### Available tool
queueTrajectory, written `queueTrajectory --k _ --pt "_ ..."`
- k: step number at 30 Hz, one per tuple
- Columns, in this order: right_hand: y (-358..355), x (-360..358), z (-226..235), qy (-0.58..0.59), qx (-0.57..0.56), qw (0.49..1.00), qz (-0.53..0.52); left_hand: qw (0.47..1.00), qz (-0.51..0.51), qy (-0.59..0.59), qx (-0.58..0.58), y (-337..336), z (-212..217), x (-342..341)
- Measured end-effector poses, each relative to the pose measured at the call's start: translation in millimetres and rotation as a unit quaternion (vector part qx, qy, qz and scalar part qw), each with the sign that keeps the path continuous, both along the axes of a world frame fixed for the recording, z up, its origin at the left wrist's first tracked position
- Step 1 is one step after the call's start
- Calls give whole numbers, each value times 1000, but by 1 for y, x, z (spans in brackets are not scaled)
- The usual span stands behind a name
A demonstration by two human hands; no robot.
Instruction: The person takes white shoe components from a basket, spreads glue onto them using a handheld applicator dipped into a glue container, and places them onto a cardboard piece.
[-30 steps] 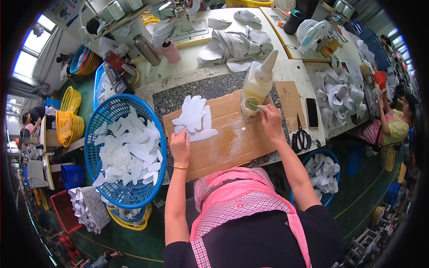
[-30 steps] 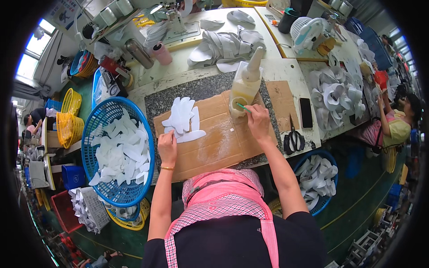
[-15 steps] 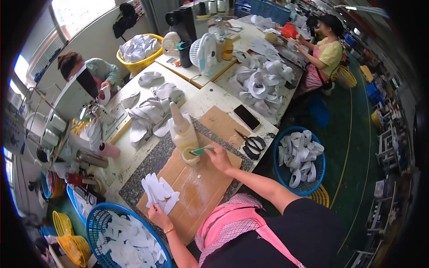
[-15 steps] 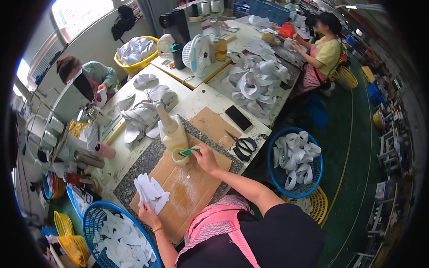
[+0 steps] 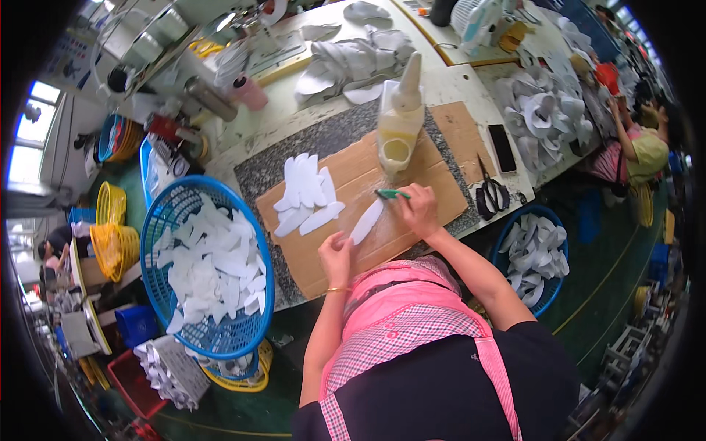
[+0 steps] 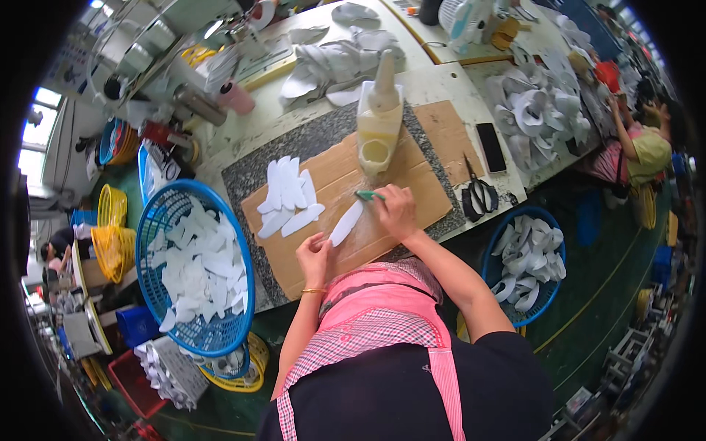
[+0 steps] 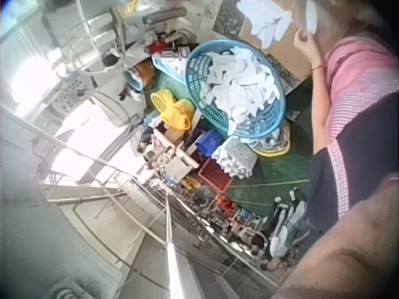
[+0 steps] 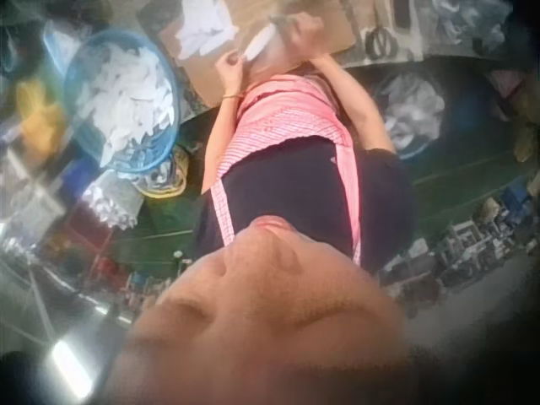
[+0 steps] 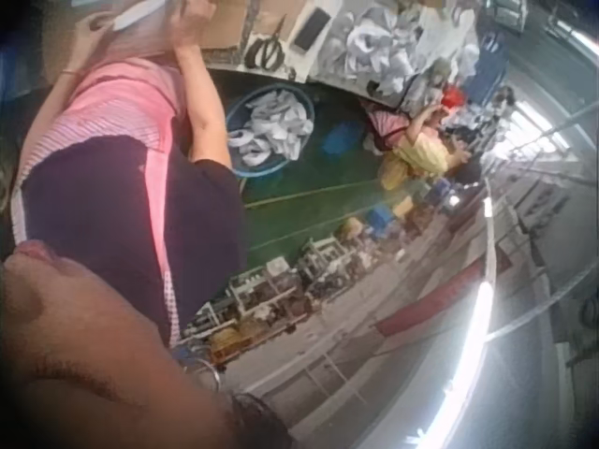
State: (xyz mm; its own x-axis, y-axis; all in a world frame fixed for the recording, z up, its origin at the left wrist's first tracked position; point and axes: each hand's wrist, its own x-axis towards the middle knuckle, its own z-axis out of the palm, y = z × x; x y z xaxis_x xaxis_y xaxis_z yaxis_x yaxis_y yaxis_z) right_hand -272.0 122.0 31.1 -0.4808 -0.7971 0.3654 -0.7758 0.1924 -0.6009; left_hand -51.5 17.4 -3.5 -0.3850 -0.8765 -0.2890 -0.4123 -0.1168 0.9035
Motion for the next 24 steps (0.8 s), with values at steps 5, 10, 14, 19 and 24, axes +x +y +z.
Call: queueTrajectory --k 5,10,14,19,24 --pt "15 38 -2 78 12 971 225 991 61 30 118 6 -8 13" --pt "22 26 -1 -2 20 980 199 973 98 56 201 6 -13 22" --pt "10 2 7 34 10 999 -24 971 99 64 209 5 10 7" --pt "16 31 12 -26 12 967 253 971 86 82 208 0 13 3" --pt "-11 -36 26 -2 -65 996 -67 986 57 103 119 -27 55 -11"
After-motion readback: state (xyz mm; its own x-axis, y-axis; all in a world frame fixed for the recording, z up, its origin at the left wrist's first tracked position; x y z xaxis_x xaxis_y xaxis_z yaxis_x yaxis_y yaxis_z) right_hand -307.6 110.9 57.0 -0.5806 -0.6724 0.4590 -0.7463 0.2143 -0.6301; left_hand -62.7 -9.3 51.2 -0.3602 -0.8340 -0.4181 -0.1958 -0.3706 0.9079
